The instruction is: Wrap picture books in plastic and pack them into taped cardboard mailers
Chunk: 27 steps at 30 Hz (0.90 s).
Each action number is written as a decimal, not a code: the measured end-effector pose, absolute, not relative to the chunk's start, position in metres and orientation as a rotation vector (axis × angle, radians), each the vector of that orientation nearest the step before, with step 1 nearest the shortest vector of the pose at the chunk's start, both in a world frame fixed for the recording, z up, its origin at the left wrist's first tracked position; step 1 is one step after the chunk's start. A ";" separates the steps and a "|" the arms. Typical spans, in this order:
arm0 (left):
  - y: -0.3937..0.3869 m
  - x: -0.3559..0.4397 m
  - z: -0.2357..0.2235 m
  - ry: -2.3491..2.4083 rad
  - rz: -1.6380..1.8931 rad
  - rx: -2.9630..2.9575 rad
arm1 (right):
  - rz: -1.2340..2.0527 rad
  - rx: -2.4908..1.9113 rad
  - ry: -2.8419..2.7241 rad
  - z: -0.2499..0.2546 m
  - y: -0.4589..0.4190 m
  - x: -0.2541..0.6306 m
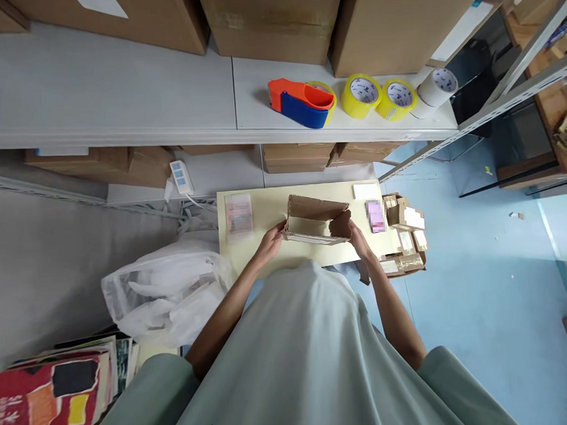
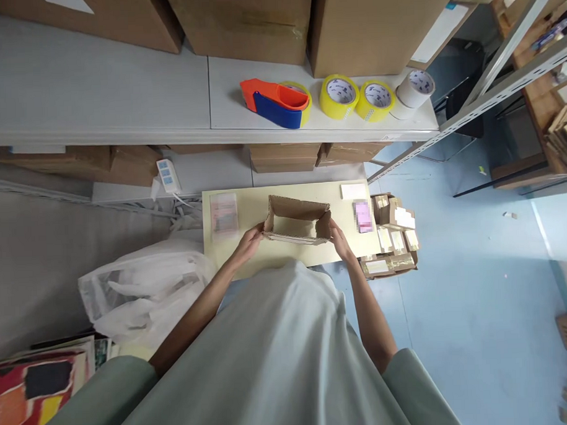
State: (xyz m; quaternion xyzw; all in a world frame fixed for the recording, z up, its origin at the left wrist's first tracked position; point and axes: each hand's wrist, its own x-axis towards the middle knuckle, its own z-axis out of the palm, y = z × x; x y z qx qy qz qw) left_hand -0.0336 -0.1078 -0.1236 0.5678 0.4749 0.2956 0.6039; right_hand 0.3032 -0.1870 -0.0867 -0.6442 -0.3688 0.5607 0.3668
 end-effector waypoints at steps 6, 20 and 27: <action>-0.114 -0.016 -0.114 1.351 0.731 1.030 | 1.521 -1.642 -0.974 -0.070 -0.163 0.323; -0.120 0.029 -0.105 1.565 0.735 1.146 | 1.410 -1.634 -1.128 -0.097 -0.139 0.338; -0.116 0.027 -0.111 1.666 0.763 1.207 | 1.406 -1.638 -1.121 -0.105 -0.142 0.333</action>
